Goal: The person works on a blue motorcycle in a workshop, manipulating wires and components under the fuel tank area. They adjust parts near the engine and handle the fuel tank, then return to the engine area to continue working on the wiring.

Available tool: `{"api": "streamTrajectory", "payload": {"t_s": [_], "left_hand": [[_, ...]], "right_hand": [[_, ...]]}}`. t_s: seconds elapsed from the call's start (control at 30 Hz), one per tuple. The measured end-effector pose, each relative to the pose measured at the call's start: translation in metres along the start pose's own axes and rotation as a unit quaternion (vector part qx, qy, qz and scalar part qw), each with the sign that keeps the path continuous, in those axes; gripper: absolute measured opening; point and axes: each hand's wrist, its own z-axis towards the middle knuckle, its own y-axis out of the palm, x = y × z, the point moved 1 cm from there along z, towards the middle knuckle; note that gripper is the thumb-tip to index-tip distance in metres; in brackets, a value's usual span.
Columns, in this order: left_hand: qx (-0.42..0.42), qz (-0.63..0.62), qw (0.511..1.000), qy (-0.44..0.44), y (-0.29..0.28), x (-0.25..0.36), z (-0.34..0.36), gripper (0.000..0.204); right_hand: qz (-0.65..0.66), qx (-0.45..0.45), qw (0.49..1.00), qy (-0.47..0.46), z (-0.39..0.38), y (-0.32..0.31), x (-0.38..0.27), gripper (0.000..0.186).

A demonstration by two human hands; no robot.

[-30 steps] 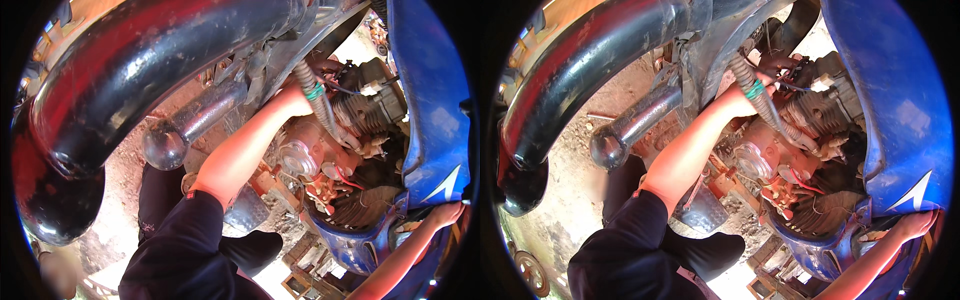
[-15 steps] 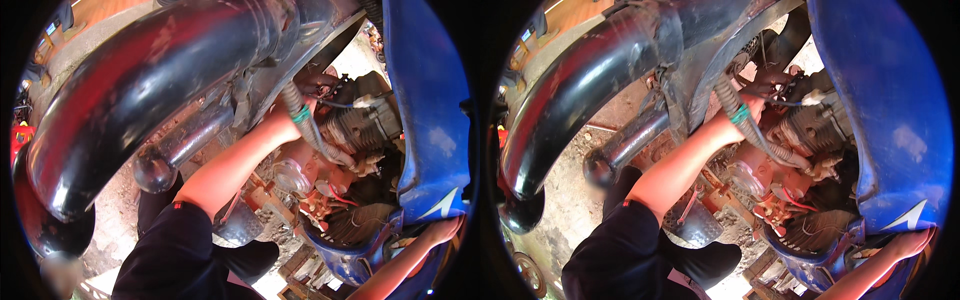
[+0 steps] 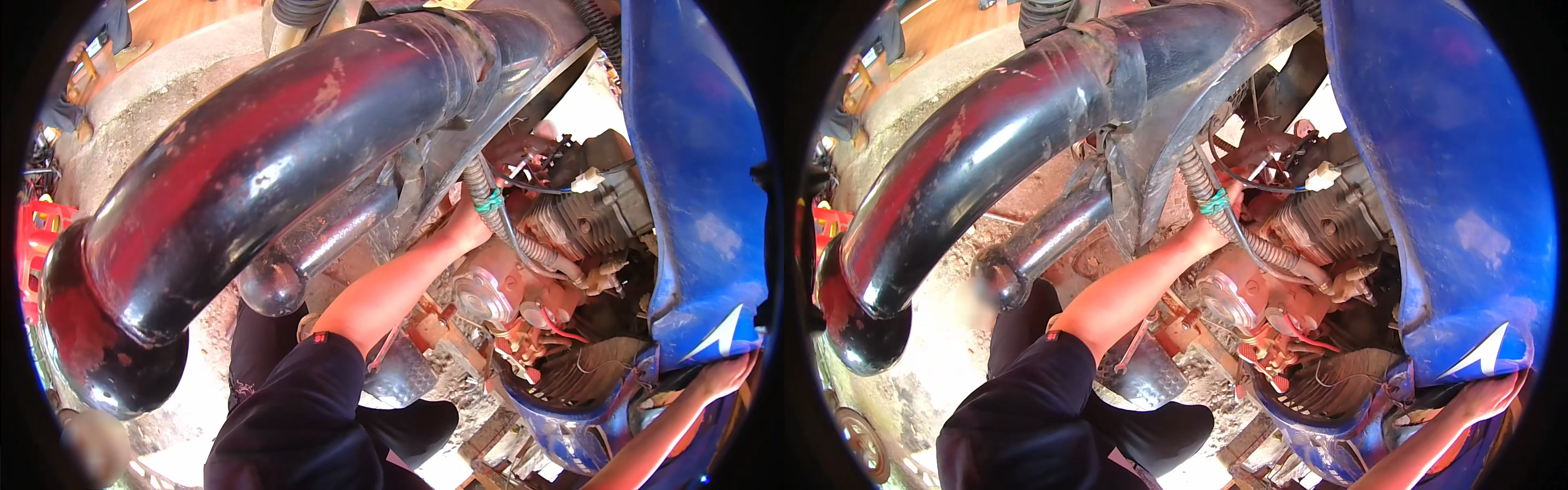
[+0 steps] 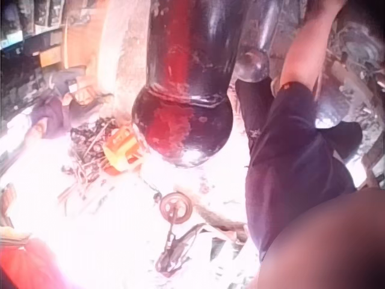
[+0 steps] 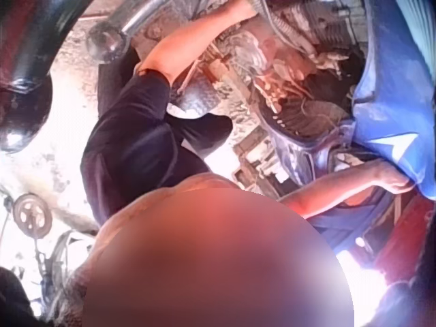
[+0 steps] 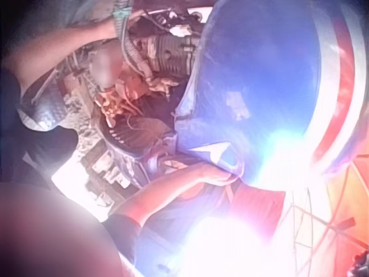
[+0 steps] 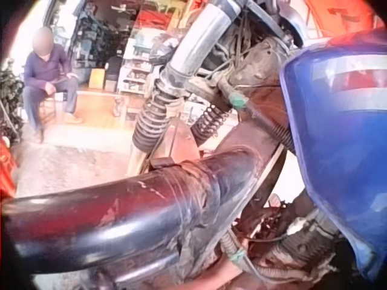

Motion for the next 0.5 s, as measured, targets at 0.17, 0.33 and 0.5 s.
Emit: {"api": "streamTrajectory", "payload": {"t_s": [0.17, 0.33, 0.5], "left_hand": [[-0.152, 0.197, 0.962, -0.116, 0.024, 0.081, -0.002, 0.016], [-0.214, 0.293, 0.930, 0.062, 0.044, 0.121, 0.009, 0.053], [-0.260, 0.433, 0.858, -0.090, 0.035, 0.102, 0.034, 0.049]], "right_hand": [[0.073, 0.011, 0.996, 0.046, 0.004, -0.009, -0.006, 0.035], [0.032, 0.010, 0.999, 0.019, 0.005, -0.006, 0.003, 0.035], [-0.033, 0.015, 0.999, -0.041, 0.006, 0.002, 0.009, 0.037]]}}
